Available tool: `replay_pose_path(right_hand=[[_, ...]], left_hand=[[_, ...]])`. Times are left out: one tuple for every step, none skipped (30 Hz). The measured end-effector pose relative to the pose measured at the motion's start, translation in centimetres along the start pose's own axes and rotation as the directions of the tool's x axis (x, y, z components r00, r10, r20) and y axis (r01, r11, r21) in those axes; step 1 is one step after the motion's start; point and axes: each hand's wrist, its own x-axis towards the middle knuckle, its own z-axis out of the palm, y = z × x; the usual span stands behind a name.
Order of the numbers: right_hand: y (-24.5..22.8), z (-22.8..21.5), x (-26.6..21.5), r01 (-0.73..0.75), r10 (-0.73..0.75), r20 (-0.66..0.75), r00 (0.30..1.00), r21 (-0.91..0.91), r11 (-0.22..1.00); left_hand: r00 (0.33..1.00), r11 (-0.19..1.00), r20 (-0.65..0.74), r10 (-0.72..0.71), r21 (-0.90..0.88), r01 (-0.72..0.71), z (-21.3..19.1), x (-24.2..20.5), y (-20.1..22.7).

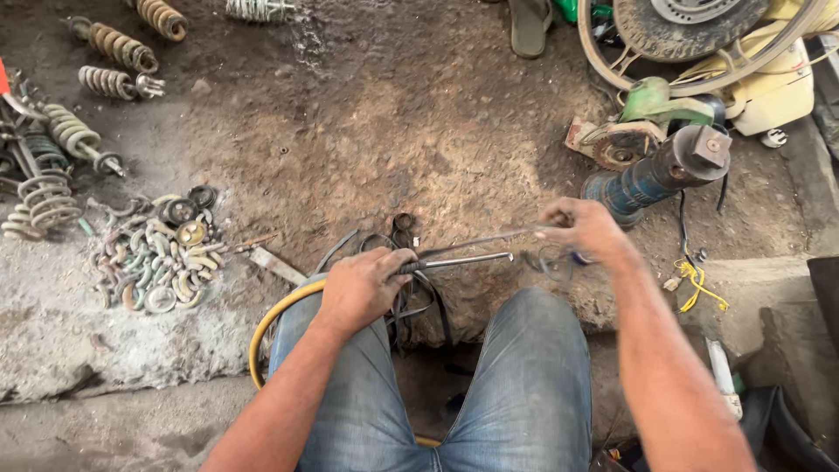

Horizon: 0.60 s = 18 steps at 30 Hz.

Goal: The person sits on the ground and wraps a thin metal wire around a metal rod multiple times. The person then uses blue tape to secure the wrapped wire to the rod.

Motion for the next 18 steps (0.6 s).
replay_pose_path(right_hand=[[-0.7, 1.2, 0.1, -0.002, -0.004, -0.093, 0.996, -0.068, 0.998], [-1.4, 2.4, -0.2, -0.008, -0.018, -0.184, 0.983, -0.137, 0.990], [-3.0, 4.2, 0.0, 0.223, -0.330, -0.213, 0.920, -0.409, 0.885], [-4.5, 5.7, 0.0, 0.386, -0.610, -0.154, 0.777, -0.650, 0.655], [-5.7, 7.5, -0.3, 0.440, -0.557, -0.163, 0.814, -0.453, 0.776], [-7.1, 9.9, -0.5, 0.463, -0.503, -0.153, 0.851, -0.233, 0.855], [-7.8, 11.8, -0.9, 0.622, -0.624, -0.124, 0.771, -0.063, 0.781], [-8.4, 13.4, -1.3, 0.742, -0.732, -0.121, 0.671, 0.112, 0.661], [-8.9, 14.6, -1.6, 0.699, -0.713, -0.089, 0.696, 0.310, 0.644], [-9.4, 15.7, -1.9, 0.624, -0.697, -0.051, 0.715, 0.495, 0.604], [-9.7, 16.5, -2.2, 0.522, -0.686, -0.009, 0.727, 0.657, 0.544], [-9.9, 17.1, -2.6, 0.477, -0.633, 0.000, 0.774, 0.657, 0.584], [-10.4, 17.4, -2.6, 0.436, -0.584, 0.011, 0.812, 0.653, 0.619], [-10.7, 17.5, -2.5, 0.394, -0.533, 0.022, 0.846, 0.649, 0.651], [-10.7, 17.7, -2.6, 0.425, -0.527, -0.019, 0.850, 0.614, 0.664], [-10.6, 17.8, -2.6, 0.456, -0.522, -0.060, 0.851, 0.578, 0.677], [-10.3, 18.1, -2.8, 0.479, -0.513, -0.099, 0.853, 0.539, 0.692], [-10.1, 18.4, -3.1, 0.452, -0.481, -0.096, 0.871, 0.539, 0.711]], left_hand=[[1.000, 1.000, -0.004, -0.024, -0.021, 0.023, -0.2, -0.2, 0.3], [0.999, 0.998, -0.007, -0.047, -0.042, 0.047, -0.4, -0.3, 0.5], [0.998, 0.997, -0.054, -0.030, -0.073, 0.026, -0.8, -0.4, 0.6], [0.995, 0.995, -0.102, -0.014, -0.103, 0.004, -1.1, -0.2, 0.7], [0.990, 0.991, -0.144, 0.000, -0.133, -0.020, -1.5, -0.1, 0.7], [0.991, 0.989, -0.129, -0.037, -0.147, 0.018, -1.7, 0.1, 0.8], [0.991, 0.985, -0.107, -0.075, -0.163, 0.057, -1.8, 0.1, 0.8], [0.990, 0.979, -0.085, -0.113, -0.178, 0.097, -1.8, 0.0, 0.9], [0.987, 0.981, -0.136, -0.088, -0.185, 0.062, -2.0, 0.1, 0.8], [0.980, 0.981, -0.186, -0.062, -0.190, 0.026, -2.1, 0.2, 0.8], [0.971, 0.981, -0.238, -0.036, -0.195, -0.012, -2.2, 0.3, 0.9], [0.971, 0.981, -0.231, -0.062, -0.192, 0.016, -2.3, 0.4, 0.9], [0.968, 0.982, -0.234, -0.087, -0.186, 0.043, -2.4, 0.6, 0.9], [0.965, 0.981, -0.236, -0.112, -0.181, 0.069, -2.5, 0.7, 0.7], [0.965, 0.981, -0.226, -0.130, -0.171, 0.092, -2.4, 0.7, 0.5], [0.965, 0.980, -0.216, -0.148, -0.161, 0.115, -2.0, 0.7, 0.2], [0.965, 0.978, -0.202, -0.169, -0.155, 0.139, -1.6, 0.5, -0.1], [0.953, 0.978, -0.248, -0.175, -0.154, 0.140, -1.1, 0.4, -0.5]])
